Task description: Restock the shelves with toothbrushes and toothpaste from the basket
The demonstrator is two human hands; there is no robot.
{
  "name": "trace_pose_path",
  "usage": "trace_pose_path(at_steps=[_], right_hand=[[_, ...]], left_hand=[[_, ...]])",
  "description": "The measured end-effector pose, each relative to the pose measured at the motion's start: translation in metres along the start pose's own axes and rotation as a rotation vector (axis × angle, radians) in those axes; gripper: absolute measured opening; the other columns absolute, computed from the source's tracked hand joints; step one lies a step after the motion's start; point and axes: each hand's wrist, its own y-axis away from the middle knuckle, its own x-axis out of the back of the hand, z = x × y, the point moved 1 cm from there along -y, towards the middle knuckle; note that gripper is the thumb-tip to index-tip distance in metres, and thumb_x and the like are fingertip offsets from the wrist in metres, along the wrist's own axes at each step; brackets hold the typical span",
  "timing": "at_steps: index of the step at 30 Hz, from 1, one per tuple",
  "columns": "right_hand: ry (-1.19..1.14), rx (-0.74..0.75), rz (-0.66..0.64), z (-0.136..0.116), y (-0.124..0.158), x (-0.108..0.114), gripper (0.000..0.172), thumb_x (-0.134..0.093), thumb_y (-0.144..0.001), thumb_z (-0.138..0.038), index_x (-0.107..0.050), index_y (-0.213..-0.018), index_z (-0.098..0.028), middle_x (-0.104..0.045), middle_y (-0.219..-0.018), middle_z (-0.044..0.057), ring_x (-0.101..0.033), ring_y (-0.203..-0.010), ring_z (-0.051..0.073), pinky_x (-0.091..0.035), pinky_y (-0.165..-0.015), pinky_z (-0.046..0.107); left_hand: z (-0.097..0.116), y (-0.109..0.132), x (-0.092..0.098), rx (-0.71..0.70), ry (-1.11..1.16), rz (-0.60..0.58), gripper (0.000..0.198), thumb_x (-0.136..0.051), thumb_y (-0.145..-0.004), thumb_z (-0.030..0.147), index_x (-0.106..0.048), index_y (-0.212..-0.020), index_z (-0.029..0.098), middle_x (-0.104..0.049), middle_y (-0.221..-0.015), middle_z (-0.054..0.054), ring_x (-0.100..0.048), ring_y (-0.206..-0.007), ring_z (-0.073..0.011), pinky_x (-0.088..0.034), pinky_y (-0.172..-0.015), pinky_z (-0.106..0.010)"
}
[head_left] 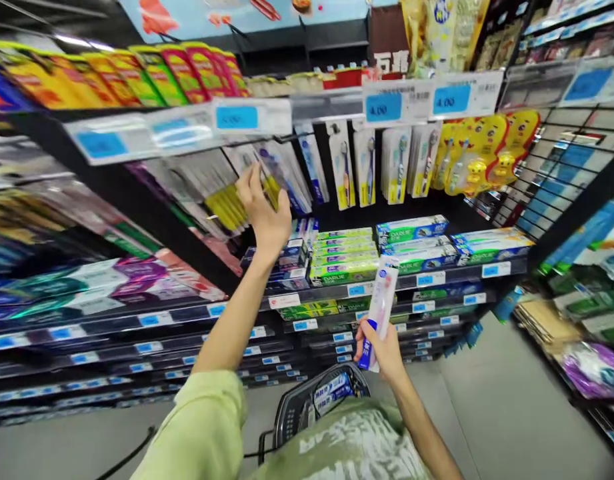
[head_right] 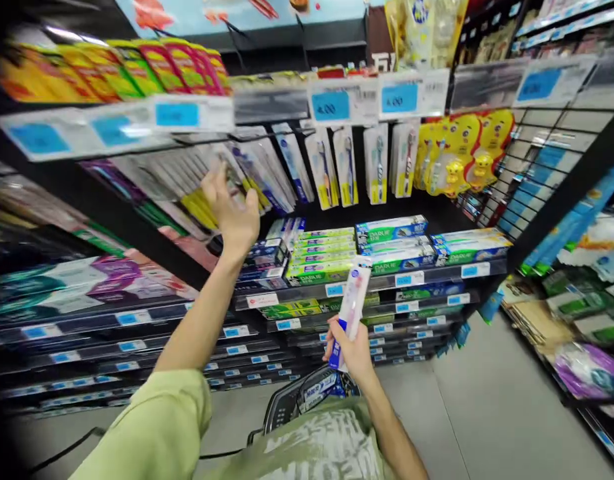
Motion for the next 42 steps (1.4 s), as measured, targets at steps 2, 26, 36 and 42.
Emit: trace_pose_path(at_steps=[2, 26, 36, 42], right_hand=[[0.007, -0.013, -0.08, 0.0, 0.003, -0.002, 0.053, -0.078, -0.079, -0.064, -0.065, -0.099, -0.017, -0.063, -0.065, -0.004, -0.055, -0.038, 0.01, -0.053, -0.039, 0.024], [0.011, 0.002, -0.047, 0.02, -0.012, -0.007, 0.047, -0.082, -0.076, -0.064, -0.072, -0.099, -0.024, -0.071, -0.097, 0.009, -0.066, -0.064, 0.019, -0.059, -0.05, 0.03], [0.039, 0.033, -0.04, 0.017, -0.017, 0.001, 0.045, -0.081, -0.078, -0.063, -0.074, -0.092, -0.021, -0.071, -0.09, 0.009, -0.065, -0.065, 0.018, -0.055, -0.051, 0.027], [0.077, 0.028, -0.093, 0.023, -0.023, 0.005, 0.044, -0.08, -0.079, -0.062, -0.074, -0.091, -0.02, -0.071, -0.09, 0.009, -0.066, -0.067, 0.019, -0.055, -0.052, 0.028]], left_hand=[[0.035, 0.048, 0.011, 0.026, 0.075, -0.09, 0.036, -0.07, -0.09, 0.031, -0.064, -0.124, 0.025, -0.055, -0.142, -0.012, -0.053, -0.136, -0.0295, -0.052, -0.108, -0.045], [-0.014, -0.052, 0.055, 0.128, 0.517, -0.082, 0.07, -0.076, -0.086, 0.058, -0.05, -0.145, 0.032, -0.066, -0.141, -0.01, -0.06, -0.135, -0.0249, -0.044, -0.116, -0.038], [-0.022, -0.069, 0.039, 0.065, 0.507, -0.158, 0.069, -0.081, -0.079, 0.057, -0.061, -0.136, 0.024, -0.068, -0.139, -0.012, -0.057, -0.139, -0.0299, -0.039, -0.121, -0.043], [-0.038, -0.081, 0.039, 0.044, 0.522, -0.265, 0.066, -0.081, -0.08, 0.055, -0.062, -0.136, 0.026, -0.068, -0.139, -0.011, -0.055, -0.141, -0.0305, -0.04, -0.122, -0.046]])
